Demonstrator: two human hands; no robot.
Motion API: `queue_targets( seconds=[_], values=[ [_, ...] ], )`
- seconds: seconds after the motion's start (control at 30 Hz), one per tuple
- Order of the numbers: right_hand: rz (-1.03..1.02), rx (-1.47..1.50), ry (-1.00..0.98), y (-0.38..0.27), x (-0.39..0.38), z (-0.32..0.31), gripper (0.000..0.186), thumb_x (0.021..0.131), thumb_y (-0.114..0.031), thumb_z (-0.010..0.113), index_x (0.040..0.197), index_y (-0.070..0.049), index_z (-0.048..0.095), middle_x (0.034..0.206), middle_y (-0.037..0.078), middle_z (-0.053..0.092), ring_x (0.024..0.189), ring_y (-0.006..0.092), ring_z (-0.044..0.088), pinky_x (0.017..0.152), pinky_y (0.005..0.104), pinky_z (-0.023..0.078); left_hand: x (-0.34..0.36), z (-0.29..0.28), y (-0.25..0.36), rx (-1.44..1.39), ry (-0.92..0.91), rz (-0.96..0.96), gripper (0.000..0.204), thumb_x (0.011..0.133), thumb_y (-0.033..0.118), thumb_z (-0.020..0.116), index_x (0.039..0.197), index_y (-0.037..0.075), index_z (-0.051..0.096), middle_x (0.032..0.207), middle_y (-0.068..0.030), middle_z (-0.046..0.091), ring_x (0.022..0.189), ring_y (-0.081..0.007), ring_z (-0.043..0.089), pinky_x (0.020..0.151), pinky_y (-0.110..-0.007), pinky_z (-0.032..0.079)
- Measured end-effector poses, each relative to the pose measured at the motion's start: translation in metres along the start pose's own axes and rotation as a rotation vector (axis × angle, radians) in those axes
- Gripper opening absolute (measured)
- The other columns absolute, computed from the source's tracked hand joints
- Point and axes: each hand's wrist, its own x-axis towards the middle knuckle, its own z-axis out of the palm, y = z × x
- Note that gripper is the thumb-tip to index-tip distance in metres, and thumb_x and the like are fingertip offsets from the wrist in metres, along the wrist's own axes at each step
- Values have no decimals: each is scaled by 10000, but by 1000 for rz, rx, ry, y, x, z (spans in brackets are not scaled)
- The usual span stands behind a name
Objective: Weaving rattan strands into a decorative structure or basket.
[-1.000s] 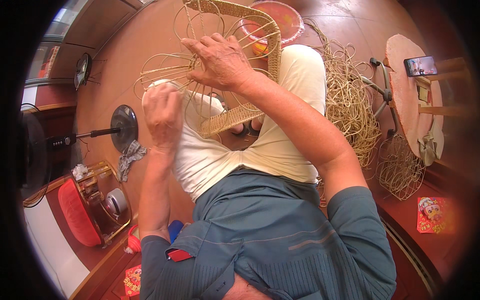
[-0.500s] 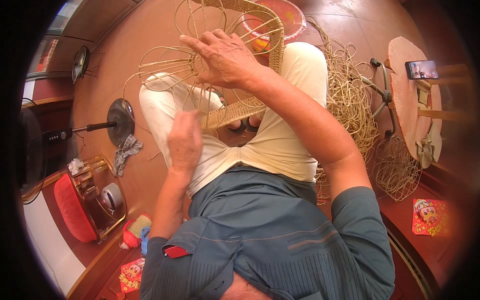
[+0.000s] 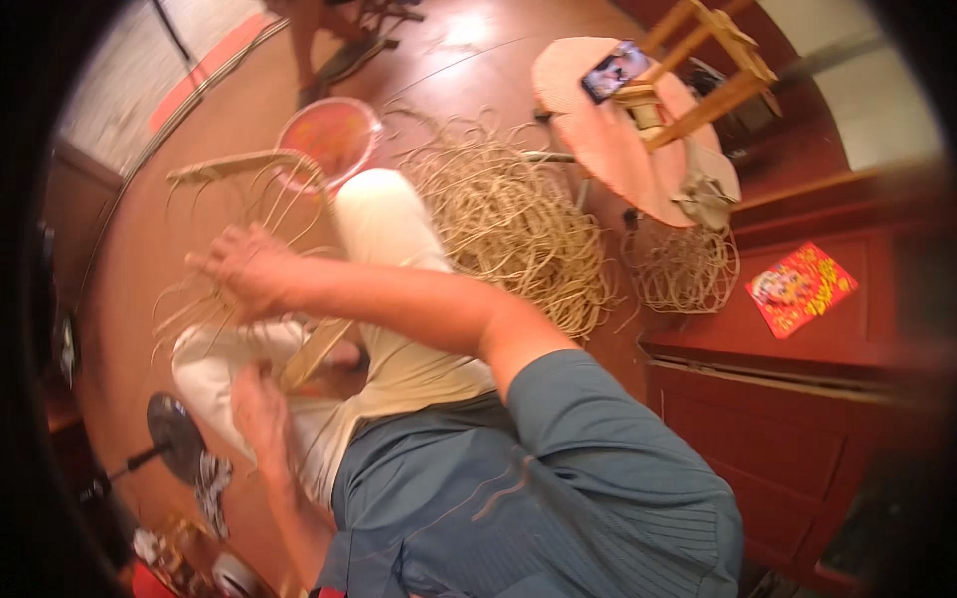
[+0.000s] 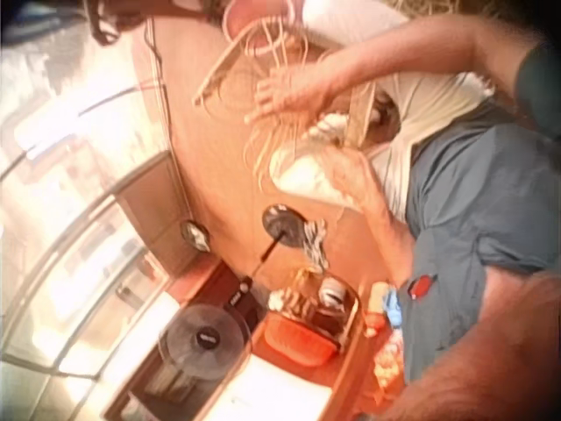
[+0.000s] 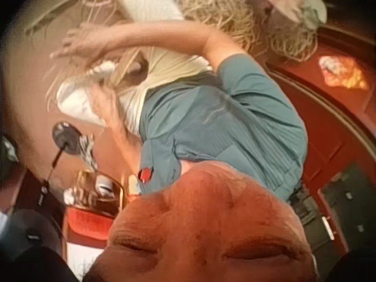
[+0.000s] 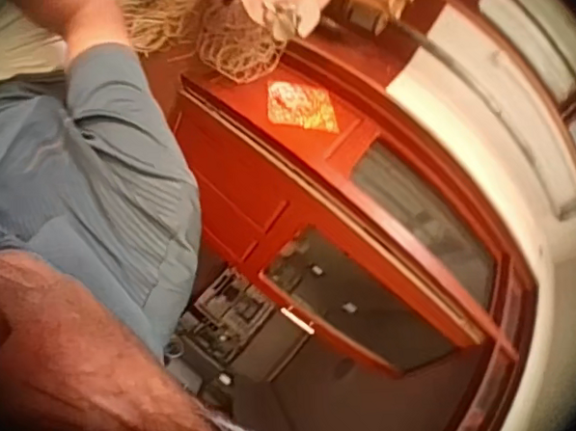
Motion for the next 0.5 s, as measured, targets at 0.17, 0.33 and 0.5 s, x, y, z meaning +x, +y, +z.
queue_targets(
  seconds=[0.17,0.33,0.5],
  values=[
    [21,20,15,0,-3,-3,1071,751,-505,891,1663,-125,480,1307,144,646,1302,329,578,1031,492,473,5,-17,29,-40,-62,-54,138,1008,133,664,1011,-5,663,972,-211,674,985,-444,628,884,-558,480],
    [12,-2,32,0,-1,-3,1021,751,-490,891,1628,-131,509,1280,136,651,1286,317,583,1022,485,471,6,-1,19,100,15,-64,169,1043,142,616,971,-11,612,962,-215,629,991,-452,610,877,-556,471],
    [5,0,57,4,-3,0,995,769,-471,874,1630,-137,503,1247,132,659,1275,316,587,1020,497,471,11,-10,22,155,3,67,113,1040,78,607,964,-5,609,991,-200,603,990,-431,619,851,-542,489]
  ],
)
